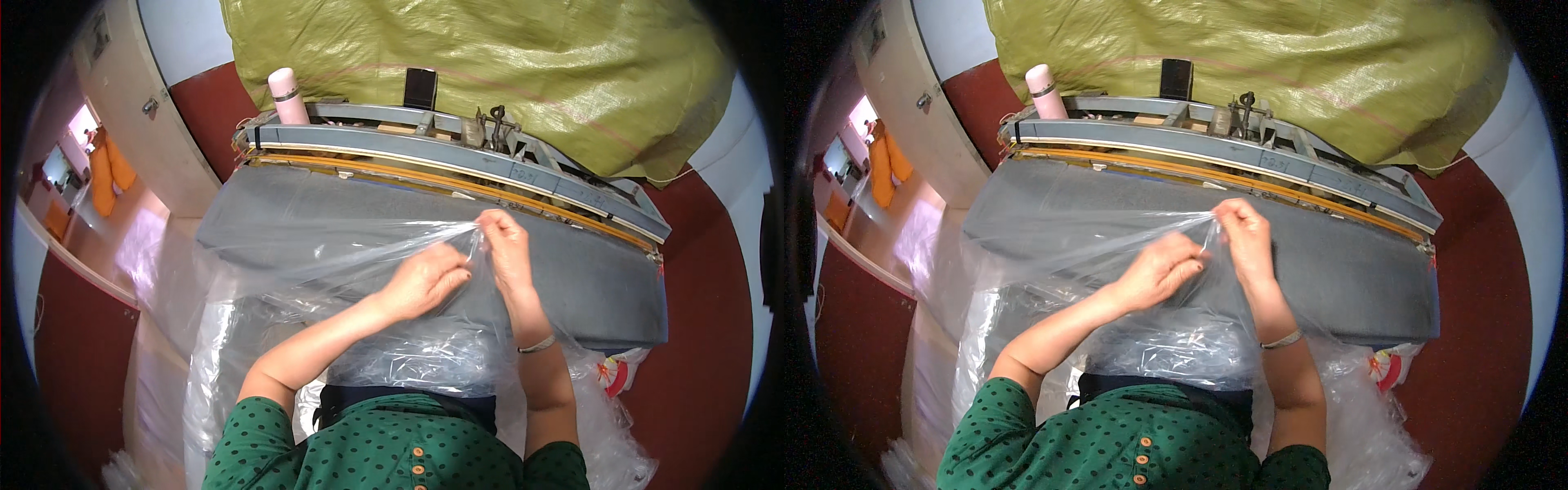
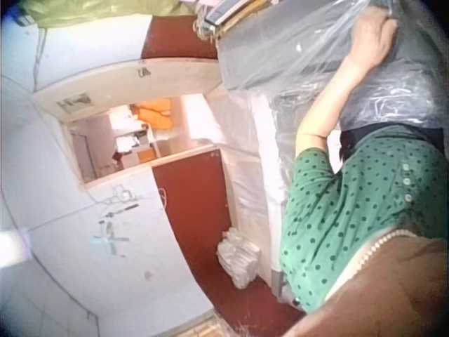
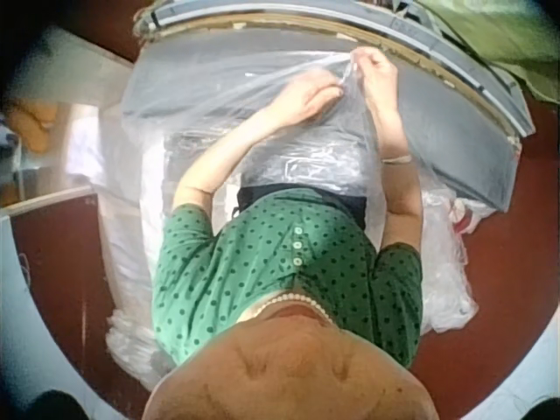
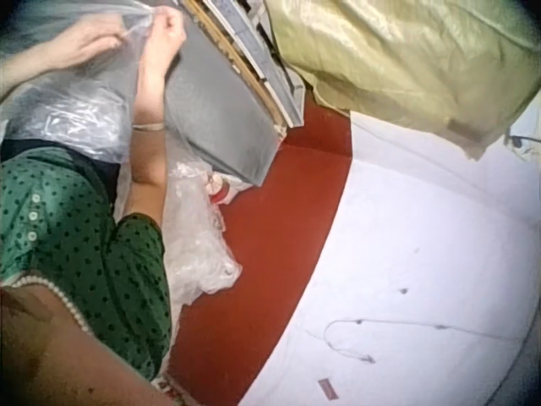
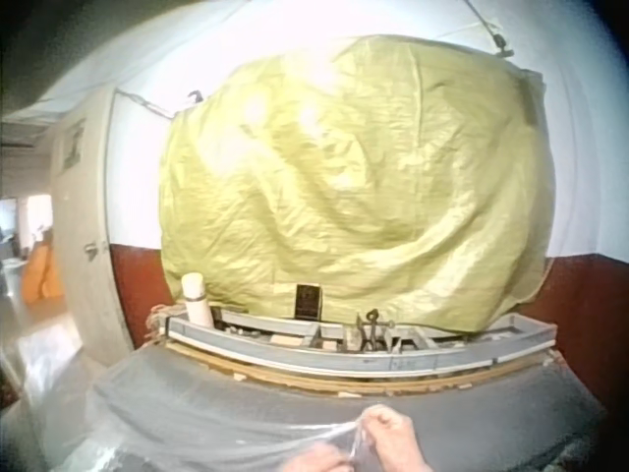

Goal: The recorder is using a manual heat sealing machine to seal large plastic bags.

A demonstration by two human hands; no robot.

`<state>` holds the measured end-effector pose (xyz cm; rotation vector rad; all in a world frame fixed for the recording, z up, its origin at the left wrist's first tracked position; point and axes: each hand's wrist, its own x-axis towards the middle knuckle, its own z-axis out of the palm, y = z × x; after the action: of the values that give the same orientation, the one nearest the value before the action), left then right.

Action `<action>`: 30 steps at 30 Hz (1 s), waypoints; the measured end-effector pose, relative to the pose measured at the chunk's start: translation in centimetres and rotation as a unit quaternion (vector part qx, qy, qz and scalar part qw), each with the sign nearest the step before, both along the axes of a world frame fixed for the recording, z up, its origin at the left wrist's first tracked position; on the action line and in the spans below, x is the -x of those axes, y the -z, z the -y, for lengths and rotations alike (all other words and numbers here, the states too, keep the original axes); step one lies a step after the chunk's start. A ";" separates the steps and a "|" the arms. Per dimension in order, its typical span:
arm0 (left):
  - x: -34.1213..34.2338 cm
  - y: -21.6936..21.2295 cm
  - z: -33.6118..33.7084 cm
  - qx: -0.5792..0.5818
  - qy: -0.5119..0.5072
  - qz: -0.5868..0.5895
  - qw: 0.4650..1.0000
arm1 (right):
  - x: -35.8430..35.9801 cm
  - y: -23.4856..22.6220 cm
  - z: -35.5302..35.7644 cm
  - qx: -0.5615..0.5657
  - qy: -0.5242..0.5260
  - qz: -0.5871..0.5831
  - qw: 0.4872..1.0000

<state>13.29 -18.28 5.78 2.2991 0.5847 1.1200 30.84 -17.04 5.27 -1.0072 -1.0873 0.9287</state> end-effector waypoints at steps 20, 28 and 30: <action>37.9 -12.0 -6.1 0.285 -0.455 -0.223 0.813 | -43.8 8.2 14.6 0.166 0.510 0.563 0.629; 27.4 0.4 -9.9 -0.185 -0.297 -0.290 0.891 | -47.9 9.7 18.4 0.243 0.539 0.553 0.587; 28.1 4.3 -11.6 -0.050 -0.325 -0.317 0.890 | -48.5 9.7 19.2 0.259 0.541 0.556 0.575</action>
<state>-14.83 -6.70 1.44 2.6267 1.6752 0.6103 79.31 -36.19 -4.40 -2.5155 -0.7965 -0.6537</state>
